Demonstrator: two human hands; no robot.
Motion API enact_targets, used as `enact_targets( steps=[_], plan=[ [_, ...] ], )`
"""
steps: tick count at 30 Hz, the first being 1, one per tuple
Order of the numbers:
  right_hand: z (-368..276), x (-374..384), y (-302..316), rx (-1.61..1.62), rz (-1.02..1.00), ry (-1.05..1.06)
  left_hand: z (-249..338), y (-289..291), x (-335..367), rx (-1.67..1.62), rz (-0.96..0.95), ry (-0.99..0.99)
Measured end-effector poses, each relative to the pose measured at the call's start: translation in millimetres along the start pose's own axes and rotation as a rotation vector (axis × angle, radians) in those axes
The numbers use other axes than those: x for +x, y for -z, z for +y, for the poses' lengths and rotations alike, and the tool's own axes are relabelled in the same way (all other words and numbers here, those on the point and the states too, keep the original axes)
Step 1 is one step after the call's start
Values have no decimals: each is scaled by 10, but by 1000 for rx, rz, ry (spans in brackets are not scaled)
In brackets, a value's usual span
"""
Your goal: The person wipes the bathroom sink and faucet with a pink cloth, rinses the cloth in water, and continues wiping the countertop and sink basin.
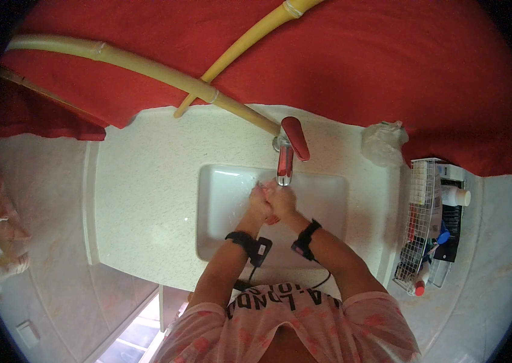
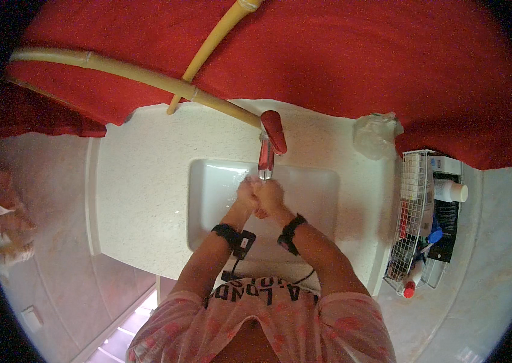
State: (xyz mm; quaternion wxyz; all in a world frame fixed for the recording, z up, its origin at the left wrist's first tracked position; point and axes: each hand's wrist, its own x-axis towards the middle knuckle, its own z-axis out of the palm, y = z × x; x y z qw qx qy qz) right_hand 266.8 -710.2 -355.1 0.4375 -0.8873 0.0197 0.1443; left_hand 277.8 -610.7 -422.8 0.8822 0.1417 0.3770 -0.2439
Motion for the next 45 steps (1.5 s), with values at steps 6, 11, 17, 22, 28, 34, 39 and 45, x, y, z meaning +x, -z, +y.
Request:
enact_targets(
  steps=[6,11,17,22,28,34,39,45],
  plan=[
    [-180,4,-91,-96,-40,-58,143,-39,-113,-26,161,45],
    [182,123,86,-154,48,-255,-309,-465,-150,312,-51,-64],
    [-198,-34,-15,-70,5,-124,70,-130,-161,205,53,-10],
    [-99,0,213,-172,103,-58,-188,-686,-406,166,77,149],
    [-193,237,20,227,-35,-284,317,276,-182,194,16,89],
    [736,463,-73,630,-129,-318,28,-489,-450,622,257,120],
    [-266,116,162,555,-205,-396,210,-265,-741,477,9,-169],
    [647,33,185,467,-161,-14,38,-427,-586,238,-42,-122]
  ],
)
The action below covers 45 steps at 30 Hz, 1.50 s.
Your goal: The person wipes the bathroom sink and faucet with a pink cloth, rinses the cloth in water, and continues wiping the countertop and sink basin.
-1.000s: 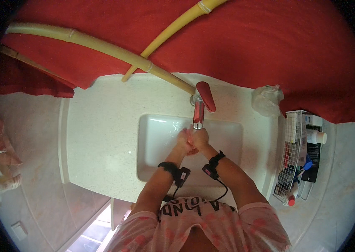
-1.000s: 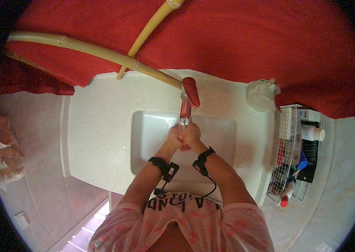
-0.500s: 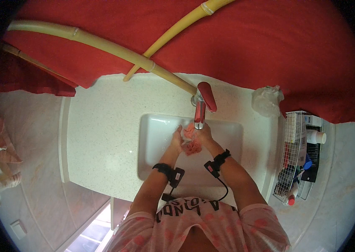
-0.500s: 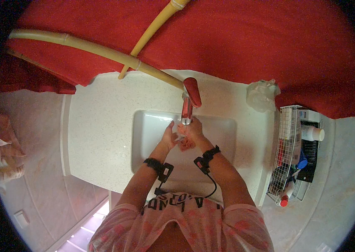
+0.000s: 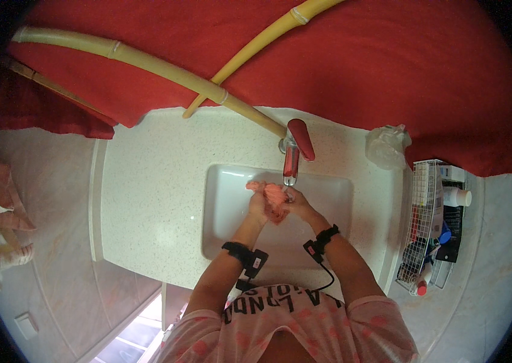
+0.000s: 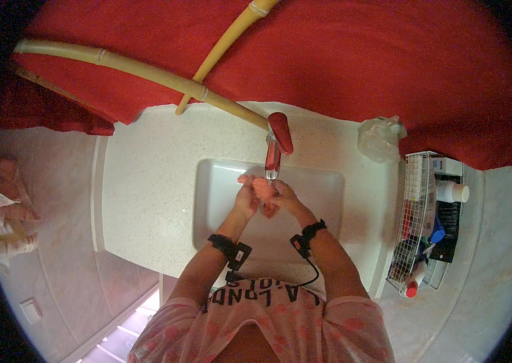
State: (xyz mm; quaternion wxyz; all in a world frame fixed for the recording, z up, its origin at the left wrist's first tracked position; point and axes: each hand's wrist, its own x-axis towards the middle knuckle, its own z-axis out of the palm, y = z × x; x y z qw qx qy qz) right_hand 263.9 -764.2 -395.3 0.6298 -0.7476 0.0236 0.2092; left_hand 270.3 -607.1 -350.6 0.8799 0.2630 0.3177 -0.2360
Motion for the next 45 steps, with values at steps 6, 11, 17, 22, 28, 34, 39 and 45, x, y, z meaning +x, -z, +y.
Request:
enact_targets(
  steps=[6,11,17,22,28,34,39,45],
  plan=[
    [-136,-118,34,422,117,-70,36,-11,98,-51,13,25],
    [-706,-196,-461,267,47,-23,-104,721,593,-184,11,-100],
    [-817,-89,-443,-293,158,100,-412,549,566,-263,49,-141],
    [-709,139,-358,-485,235,-174,-242,530,591,-338,-377,294],
    [-633,-131,-541,-640,143,188,-428,301,469,-266,-102,203],
    [-725,172,-462,-529,237,-154,-312,733,677,-300,-409,327],
    [-614,-108,-662,-708,297,189,-261,570,570,-201,-302,255],
    [-592,227,-336,-398,337,-323,-168,229,355,-78,-404,215]
  ],
)
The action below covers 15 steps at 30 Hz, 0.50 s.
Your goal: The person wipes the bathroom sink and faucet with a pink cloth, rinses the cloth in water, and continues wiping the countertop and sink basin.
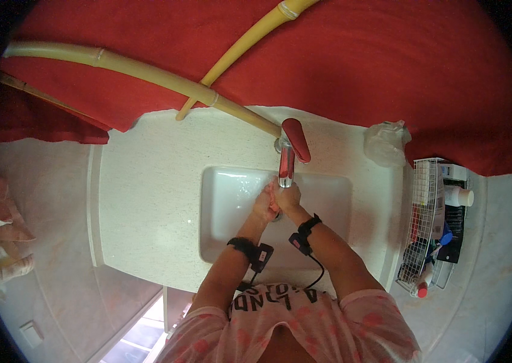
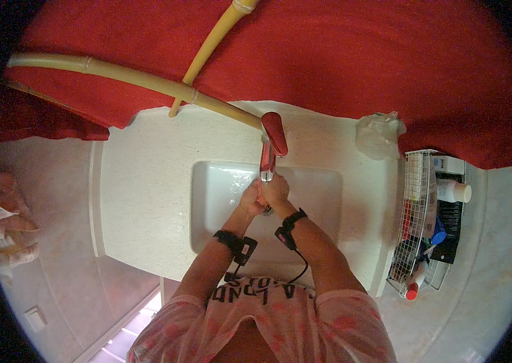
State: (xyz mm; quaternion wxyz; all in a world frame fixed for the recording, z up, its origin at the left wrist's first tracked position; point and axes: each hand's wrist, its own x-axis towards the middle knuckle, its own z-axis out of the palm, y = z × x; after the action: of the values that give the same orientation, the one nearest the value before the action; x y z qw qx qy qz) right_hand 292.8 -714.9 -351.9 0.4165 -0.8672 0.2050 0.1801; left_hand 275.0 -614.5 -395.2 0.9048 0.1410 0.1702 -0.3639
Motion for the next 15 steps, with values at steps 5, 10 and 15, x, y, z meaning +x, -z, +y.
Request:
enact_targets(
  steps=[5,10,15],
  plan=[
    [-118,-478,-242,-200,-31,375,158,11,-188,85,360,-87],
    [-91,-162,-110,-67,-36,8,194,-233,-250,-101,290,-89],
    [456,204,-145,560,-141,-138,64,-57,-191,-153,165,-175]
  ],
)
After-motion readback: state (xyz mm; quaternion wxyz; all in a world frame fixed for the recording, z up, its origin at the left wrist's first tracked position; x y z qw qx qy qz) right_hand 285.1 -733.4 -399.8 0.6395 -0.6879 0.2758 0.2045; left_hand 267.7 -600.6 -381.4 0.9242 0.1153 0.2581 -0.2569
